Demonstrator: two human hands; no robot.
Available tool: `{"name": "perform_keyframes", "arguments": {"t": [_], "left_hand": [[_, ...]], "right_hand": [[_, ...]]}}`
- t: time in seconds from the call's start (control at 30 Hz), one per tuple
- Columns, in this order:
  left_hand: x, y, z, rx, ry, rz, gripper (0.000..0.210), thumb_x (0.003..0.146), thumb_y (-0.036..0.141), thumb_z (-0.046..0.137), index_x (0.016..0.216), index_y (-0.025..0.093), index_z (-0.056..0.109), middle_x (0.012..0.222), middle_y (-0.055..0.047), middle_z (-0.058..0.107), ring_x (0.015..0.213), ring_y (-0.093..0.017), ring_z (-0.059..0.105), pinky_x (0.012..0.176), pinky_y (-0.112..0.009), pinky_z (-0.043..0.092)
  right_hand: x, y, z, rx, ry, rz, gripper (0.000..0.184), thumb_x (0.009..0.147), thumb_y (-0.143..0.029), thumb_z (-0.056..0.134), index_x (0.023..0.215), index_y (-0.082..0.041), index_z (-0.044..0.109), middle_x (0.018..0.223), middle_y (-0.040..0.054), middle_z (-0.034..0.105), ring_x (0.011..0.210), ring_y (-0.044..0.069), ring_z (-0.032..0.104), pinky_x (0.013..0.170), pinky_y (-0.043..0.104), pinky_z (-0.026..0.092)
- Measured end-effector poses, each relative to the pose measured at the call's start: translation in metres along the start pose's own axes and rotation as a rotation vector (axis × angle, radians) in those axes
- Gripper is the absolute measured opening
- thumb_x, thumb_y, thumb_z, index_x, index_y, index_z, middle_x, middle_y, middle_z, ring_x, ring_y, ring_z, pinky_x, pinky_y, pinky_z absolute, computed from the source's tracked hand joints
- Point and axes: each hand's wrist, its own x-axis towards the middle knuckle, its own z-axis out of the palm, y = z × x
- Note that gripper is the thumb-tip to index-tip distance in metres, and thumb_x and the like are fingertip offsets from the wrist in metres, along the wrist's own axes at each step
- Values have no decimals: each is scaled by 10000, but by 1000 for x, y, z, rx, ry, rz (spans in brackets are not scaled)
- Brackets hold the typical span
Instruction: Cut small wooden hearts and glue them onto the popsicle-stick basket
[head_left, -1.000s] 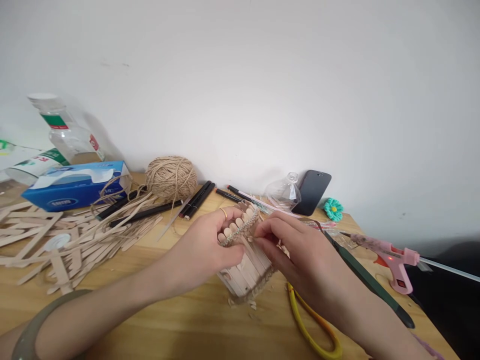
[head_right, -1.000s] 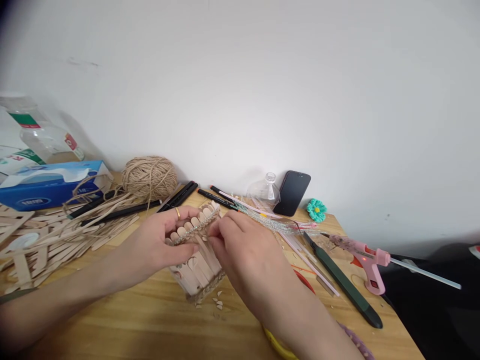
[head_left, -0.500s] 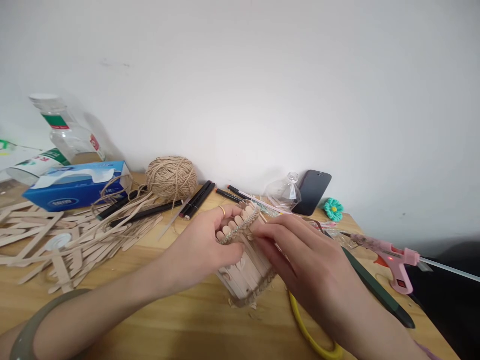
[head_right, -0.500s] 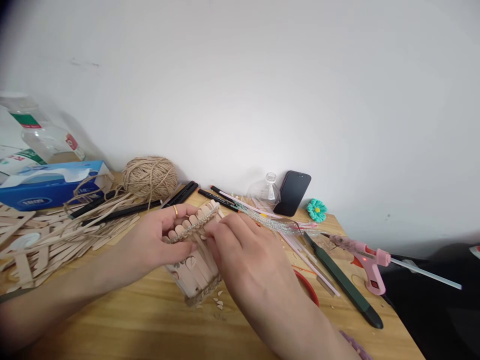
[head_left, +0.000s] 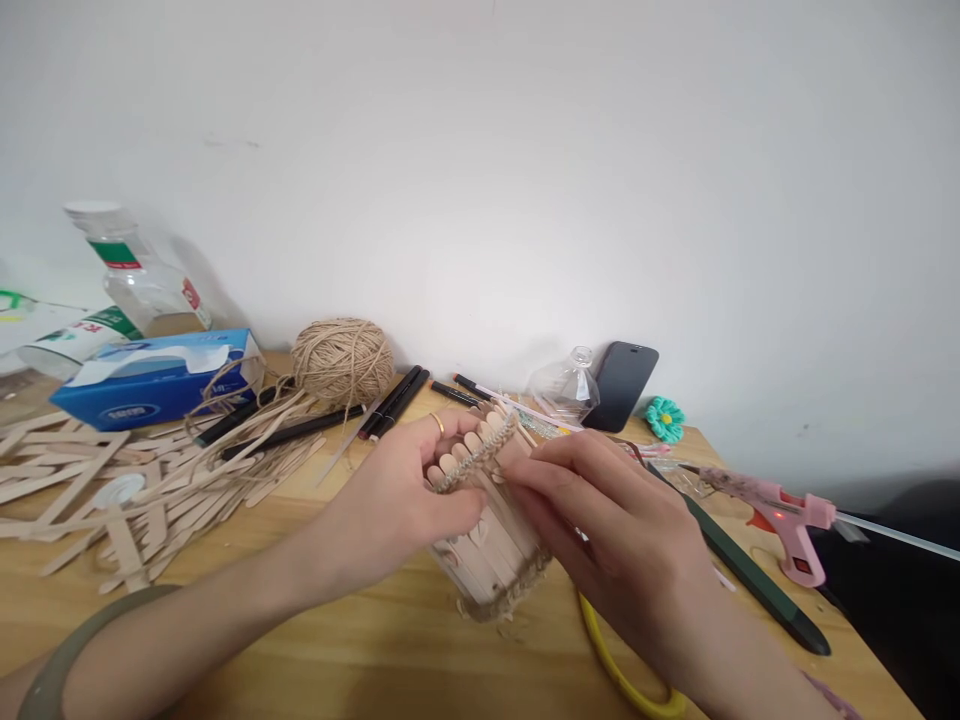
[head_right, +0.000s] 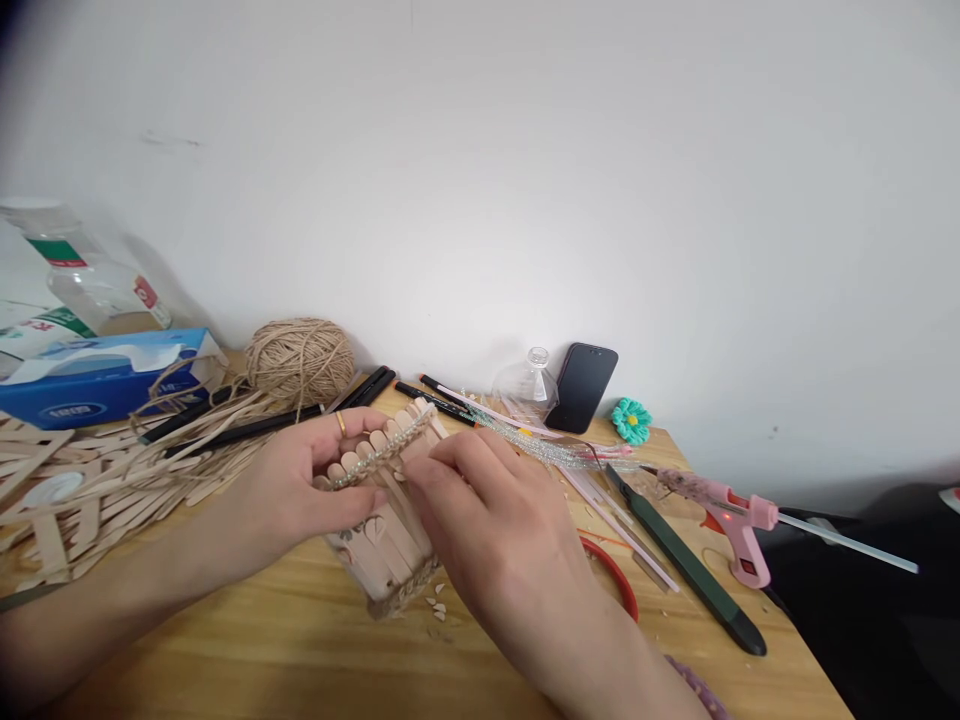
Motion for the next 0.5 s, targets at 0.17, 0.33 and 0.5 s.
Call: {"name": "perform_keyframes", "arguments": {"t": [0.17,0.33,0.5], "left_hand": [[-1,0,1,16,21,9,386,626,11,534,963,182,616,797,37,665,724,-113,606,613,-167,468],[-2,-1,1,-29,21,-33,240,659,106,578,890,166,605,709,31,635,618,-105,575,527,-168,446],[0,-2,0,-7,58,-45,159,700,192,593,856,162,580,698,28,608,545,-83,522,497,-175,416]], "right_hand": [[-2,0,1,-24,6,-12,176,866,-68,482,952,-173,593,843,49,601,756,157,526,678,303,418],[-2,-2,0,-36,-5,-55,160,880,-101,477,960,-167,598,819,54,607,723,161,512,675,322,413],[1,-5,0,-56,28,-72,141,867,-96,493,928,-148,610,801,53,618,711,155,527,623,295,412]]}}
